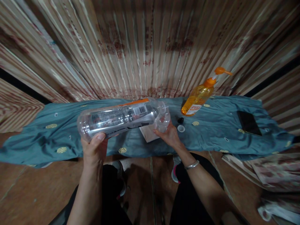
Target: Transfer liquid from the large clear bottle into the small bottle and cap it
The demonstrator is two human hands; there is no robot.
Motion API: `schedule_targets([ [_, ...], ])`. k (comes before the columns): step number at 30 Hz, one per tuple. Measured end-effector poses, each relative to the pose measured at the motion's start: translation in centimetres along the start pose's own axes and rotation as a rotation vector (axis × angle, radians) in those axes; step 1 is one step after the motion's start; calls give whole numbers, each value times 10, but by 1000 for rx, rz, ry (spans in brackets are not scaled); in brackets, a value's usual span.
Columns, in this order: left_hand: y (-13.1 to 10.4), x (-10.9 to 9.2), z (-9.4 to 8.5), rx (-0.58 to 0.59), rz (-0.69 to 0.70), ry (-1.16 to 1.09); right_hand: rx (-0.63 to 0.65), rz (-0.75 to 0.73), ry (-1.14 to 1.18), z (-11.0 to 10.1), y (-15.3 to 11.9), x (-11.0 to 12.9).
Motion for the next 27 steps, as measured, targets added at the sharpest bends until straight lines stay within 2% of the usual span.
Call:
schedule_targets([
  [19, -2, -9, 9, -15, 23, 60, 2, 13, 35, 2, 0, 4],
  [27, -5, -6, 1, -40, 18, 107, 1, 28, 28, 2, 0, 2],
])
Point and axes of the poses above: each hand's wrist, its own y-axis towards the middle knuckle, its own z-axis out of the palm, x = y × z, the point moved 1 cm from there along y, towards the middle knuckle, and after that the axes turned 1 degree about x, right-handed, at the moved point
